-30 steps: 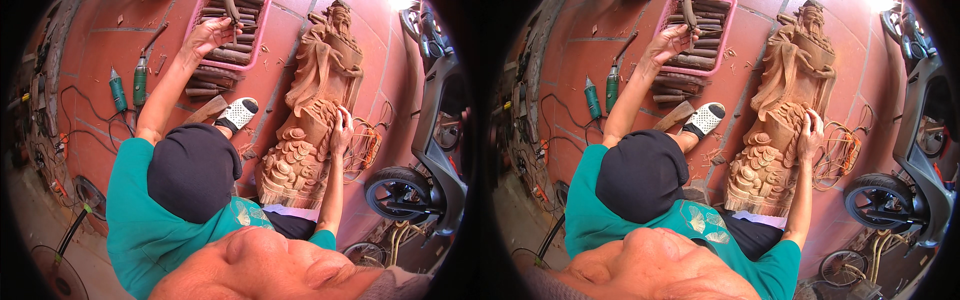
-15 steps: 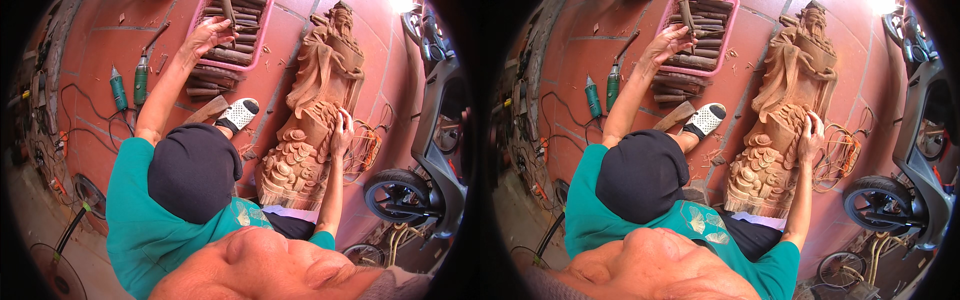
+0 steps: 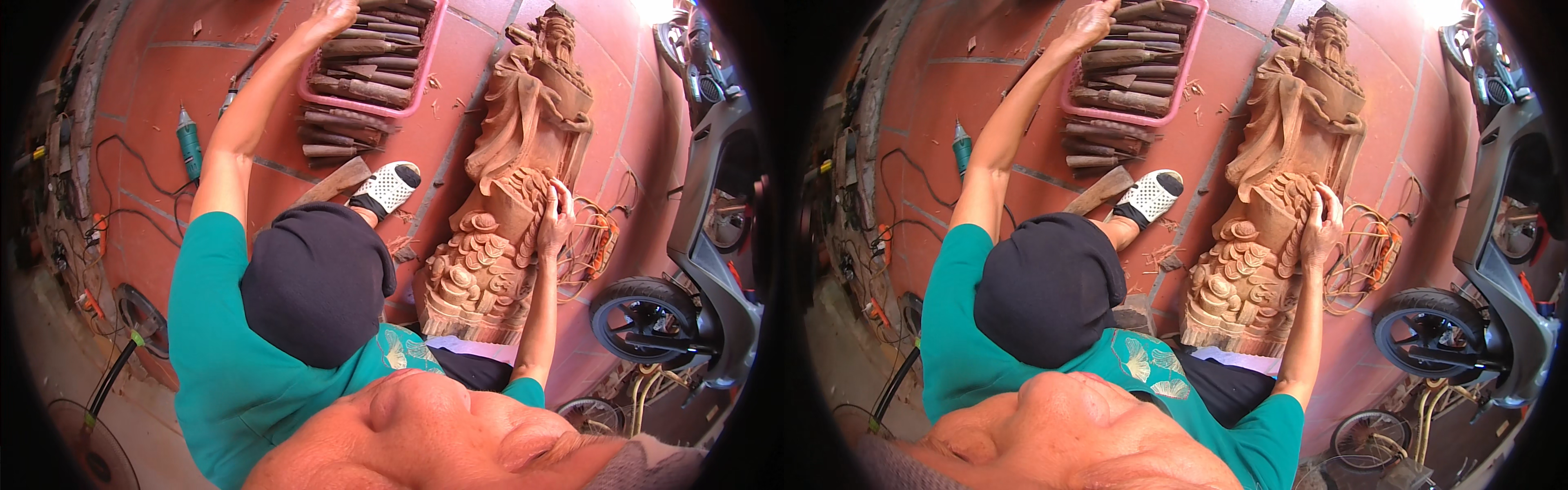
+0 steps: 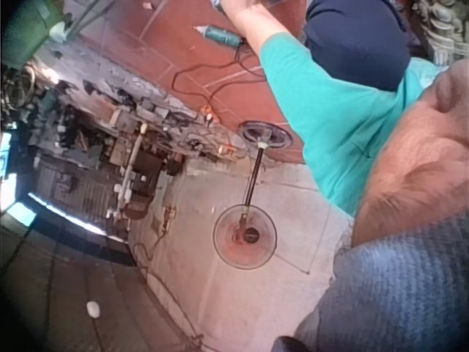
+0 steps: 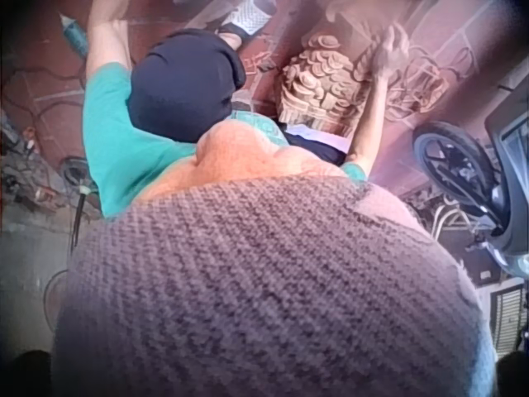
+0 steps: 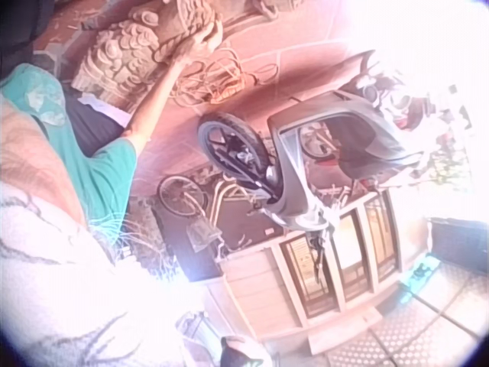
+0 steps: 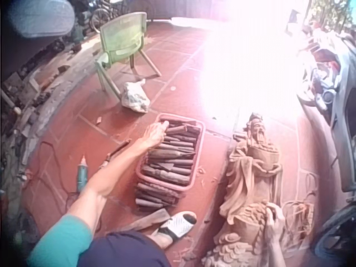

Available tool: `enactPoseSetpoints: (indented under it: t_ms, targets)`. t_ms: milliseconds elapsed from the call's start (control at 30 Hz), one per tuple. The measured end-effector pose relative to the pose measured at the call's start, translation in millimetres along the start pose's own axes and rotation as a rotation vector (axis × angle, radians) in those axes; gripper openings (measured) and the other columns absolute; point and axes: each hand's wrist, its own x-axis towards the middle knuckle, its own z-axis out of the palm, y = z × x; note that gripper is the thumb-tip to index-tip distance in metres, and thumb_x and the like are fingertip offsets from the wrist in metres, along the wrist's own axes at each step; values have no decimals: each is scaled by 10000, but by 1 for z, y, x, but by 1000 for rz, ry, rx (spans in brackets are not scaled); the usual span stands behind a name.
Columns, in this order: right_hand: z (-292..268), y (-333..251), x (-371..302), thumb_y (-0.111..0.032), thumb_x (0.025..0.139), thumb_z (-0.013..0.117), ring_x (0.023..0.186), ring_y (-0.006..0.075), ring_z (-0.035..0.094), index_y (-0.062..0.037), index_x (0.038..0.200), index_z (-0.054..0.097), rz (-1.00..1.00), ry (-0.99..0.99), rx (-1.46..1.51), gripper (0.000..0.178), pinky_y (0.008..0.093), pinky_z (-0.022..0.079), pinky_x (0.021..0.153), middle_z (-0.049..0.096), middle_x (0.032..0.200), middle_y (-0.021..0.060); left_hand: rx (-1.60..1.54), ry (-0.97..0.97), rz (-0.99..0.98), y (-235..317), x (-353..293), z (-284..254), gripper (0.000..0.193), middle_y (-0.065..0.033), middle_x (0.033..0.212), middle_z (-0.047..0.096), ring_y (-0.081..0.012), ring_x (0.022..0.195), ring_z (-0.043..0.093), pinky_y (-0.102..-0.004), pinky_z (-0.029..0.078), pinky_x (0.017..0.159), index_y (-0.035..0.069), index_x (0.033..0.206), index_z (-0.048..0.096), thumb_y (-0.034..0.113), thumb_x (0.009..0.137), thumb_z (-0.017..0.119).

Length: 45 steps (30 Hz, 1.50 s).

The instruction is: The person sits on the floor and carves a wooden sculpture using various chisels and a mallet. They repeatedly select tools from a pink basket, strike the chisel with the mallet, and refine the details of the carved figure.

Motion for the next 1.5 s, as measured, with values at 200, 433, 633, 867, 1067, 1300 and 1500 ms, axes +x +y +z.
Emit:
enactPoseSetpoints:
  t_ms: [200, 433, 633, 867, 1067, 1300, 1500]
  targets:
    - [-5, 1, -3, -188, 1014, 584, 1022, 160, 635, -10, 1153, 672, -19, 14, -54, 242, 291, 484, 928, 691, 1094, 88, 230, -126, 185, 16, -6, 40, 323, -187, 981, 655, -387, 949, 658, -493, 533, 791, 94, 1221, 548, 79, 907, 623]
    - [-3, -7, -2, -174, 998, 597, 1066, 210, 641, 4, 1126, 676, 45, -3, -10, 233, 334, 485, 956, 679, 1136, 124, -249, -36, 281, -16, 4, 49, 182, -187, 904, 648, -394, 928, 627, -503, 490, 804, 46, 995, 572, 94, 846, 665]
    - [-3, -2, -2, -166, 997, 598, 1067, 205, 639, 6, 1122, 673, 49, -1, 1, 226, 329, 483, 957, 679, 1143, 121, -77, 310, 159, -8, 23, 42, 322, -214, 1035, 666, -399, 1014, 607, -470, 495, 911, 44, 1073, 678, 51, 752, 647]
    - [-6, 0, -5, -170, 999, 597, 1075, 205, 635, 4, 1127, 671, 47, 5, 5, 228, 326, 481, 956, 674, 1154, 114, 24, 10, 45, 28, 56, 43, 342, -211, 1228, 598, -416, 1216, 498, -513, 387, 1047, 66, 1206, 622, 128, 928, 432]
    - [-3, -6, -2, -173, 995, 603, 1064, 200, 634, 6, 1129, 671, 54, -1, -5, 234, 323, 481, 948, 675, 1148, 117, 226, 185, 118, -21, 63, 120, 300, -245, 1305, 500, -416, 1265, 454, -592, 358, 1054, 45, 1188, 563, 174, 977, 393]
    - [-11, 7, -8, -171, 994, 603, 1063, 206, 638, 9, 1118, 673, 59, 23, -9, 229, 329, 484, 943, 683, 1129, 121, 179, -52, 94, 17, 47, 61, 281, -226, 1191, 604, -404, 1125, 580, -568, 423, 981, 38, 1158, 576, 146, 955, 416]
    - [-2, -4, -1, -176, 995, 603, 1059, 208, 639, 6, 1110, 676, 41, -3, 1, 227, 329, 485, 941, 684, 1120, 119, 92, -155, 307, -17, -5, 0, 285, -181, 896, 649, -386, 923, 632, -499, 493, 818, 63, 1043, 583, 99, 795, 717]
